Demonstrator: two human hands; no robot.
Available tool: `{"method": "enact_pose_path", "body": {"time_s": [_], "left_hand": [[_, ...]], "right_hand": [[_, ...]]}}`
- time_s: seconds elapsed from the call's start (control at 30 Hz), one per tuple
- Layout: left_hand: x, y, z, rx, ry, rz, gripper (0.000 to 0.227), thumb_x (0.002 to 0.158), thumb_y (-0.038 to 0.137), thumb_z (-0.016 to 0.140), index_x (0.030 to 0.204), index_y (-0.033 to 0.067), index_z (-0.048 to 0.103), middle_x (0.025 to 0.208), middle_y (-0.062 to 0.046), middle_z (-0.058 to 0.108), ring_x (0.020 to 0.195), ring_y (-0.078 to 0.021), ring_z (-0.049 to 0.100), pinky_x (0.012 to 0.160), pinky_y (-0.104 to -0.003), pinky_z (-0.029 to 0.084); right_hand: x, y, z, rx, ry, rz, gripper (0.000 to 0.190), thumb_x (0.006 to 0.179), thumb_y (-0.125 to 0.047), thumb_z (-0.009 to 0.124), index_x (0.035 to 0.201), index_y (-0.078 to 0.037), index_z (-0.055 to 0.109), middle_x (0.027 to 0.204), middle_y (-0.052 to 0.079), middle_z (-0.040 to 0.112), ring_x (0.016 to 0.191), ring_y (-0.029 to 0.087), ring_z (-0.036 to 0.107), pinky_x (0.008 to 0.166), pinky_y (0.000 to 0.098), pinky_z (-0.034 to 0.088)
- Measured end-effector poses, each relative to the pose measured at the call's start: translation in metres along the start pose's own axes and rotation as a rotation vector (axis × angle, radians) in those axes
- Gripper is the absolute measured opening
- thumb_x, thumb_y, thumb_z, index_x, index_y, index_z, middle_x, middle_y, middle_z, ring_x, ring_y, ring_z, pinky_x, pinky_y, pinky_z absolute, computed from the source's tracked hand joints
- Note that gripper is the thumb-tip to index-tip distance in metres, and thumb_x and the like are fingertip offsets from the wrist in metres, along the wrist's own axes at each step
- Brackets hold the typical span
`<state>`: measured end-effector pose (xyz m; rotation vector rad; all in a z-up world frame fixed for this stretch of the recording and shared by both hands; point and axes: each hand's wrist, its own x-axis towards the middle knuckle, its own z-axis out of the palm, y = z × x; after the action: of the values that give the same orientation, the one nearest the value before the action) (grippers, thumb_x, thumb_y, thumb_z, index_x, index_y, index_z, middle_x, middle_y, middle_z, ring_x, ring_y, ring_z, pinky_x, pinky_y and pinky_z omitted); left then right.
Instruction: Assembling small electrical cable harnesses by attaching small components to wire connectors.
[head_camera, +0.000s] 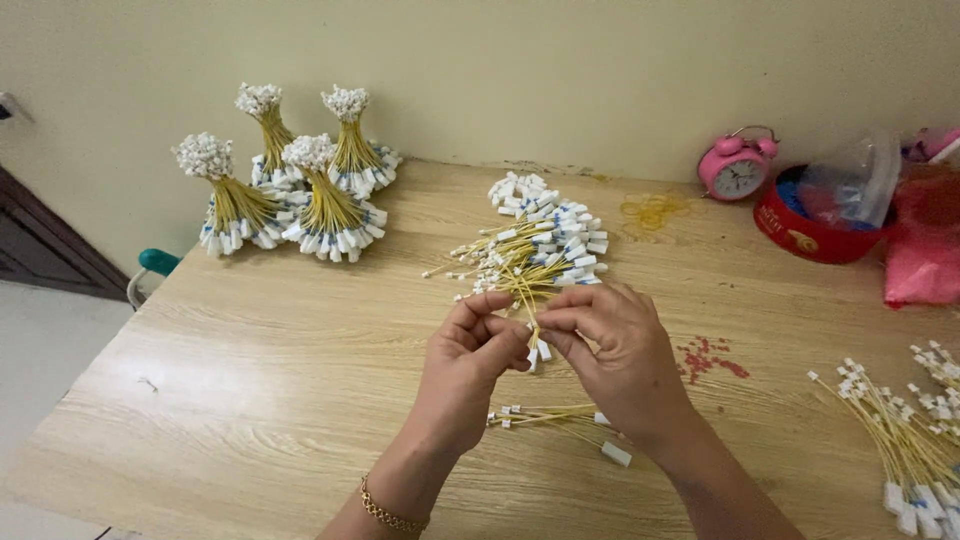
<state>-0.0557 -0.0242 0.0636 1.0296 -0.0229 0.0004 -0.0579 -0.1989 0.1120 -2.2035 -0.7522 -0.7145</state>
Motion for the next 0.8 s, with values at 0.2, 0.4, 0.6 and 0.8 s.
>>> {"method": "enact_pose_path", "body": {"time_s": [0.2,0.4,0.6,0.8], "left_hand": [[0.002,-0.004,-0.009,0.008,-0.05,0.006,0.038,0.089,-0.001,0.07,0.124,-0.0011,0.059,0.09,-0.008,0.07,0.079,-0.0146,0.067,0.072,-0.029,0.057],[0.004,-0.004,-0.019,0.023,-0.144,-0.027,0.038,0.09,-0.001,0.07,0.126,-0.0017,0.057,0.089,-0.008,0.07,0.079,-0.0148,0.067,0.071,-0.029,0.057],[0.005,-0.002,-0.024,0.014,-0.158,-0.058,0.039,0.089,-0.002,0.07,0.126,-0.0005,0.057,0.088,-0.009,0.07,0.077,-0.0155,0.067,0.071,-0.03,0.058],[0.004,-0.001,-0.024,-0.03,-0.167,-0.079,0.04,0.089,-0.001,0.071,0.127,-0.0002,0.057,0.088,-0.008,0.07,0.077,-0.0157,0.067,0.071,-0.03,0.058]], "right_hand": [[-0.002,0.004,0.006,0.193,-0.087,0.117,0.013,0.085,-0.011,0.078,0.098,-0.01,0.078,0.097,0.001,0.076,0.09,0.015,0.073,0.08,0.0313,0.057],[-0.003,0.011,0.009,0.336,-0.185,0.263,0.013,0.085,-0.011,0.078,0.098,-0.008,0.078,0.092,0.002,0.079,0.085,0.013,0.075,0.075,0.0282,0.06],[-0.005,0.017,0.014,0.368,-0.233,0.363,0.013,0.084,-0.014,0.079,0.096,-0.009,0.078,0.089,0.003,0.08,0.084,0.012,0.076,0.075,0.028,0.06],[-0.014,0.024,0.02,0.437,-0.183,0.236,0.012,0.086,-0.01,0.078,0.097,-0.007,0.079,0.092,0.003,0.078,0.086,0.012,0.073,0.076,0.0279,0.058]]}}
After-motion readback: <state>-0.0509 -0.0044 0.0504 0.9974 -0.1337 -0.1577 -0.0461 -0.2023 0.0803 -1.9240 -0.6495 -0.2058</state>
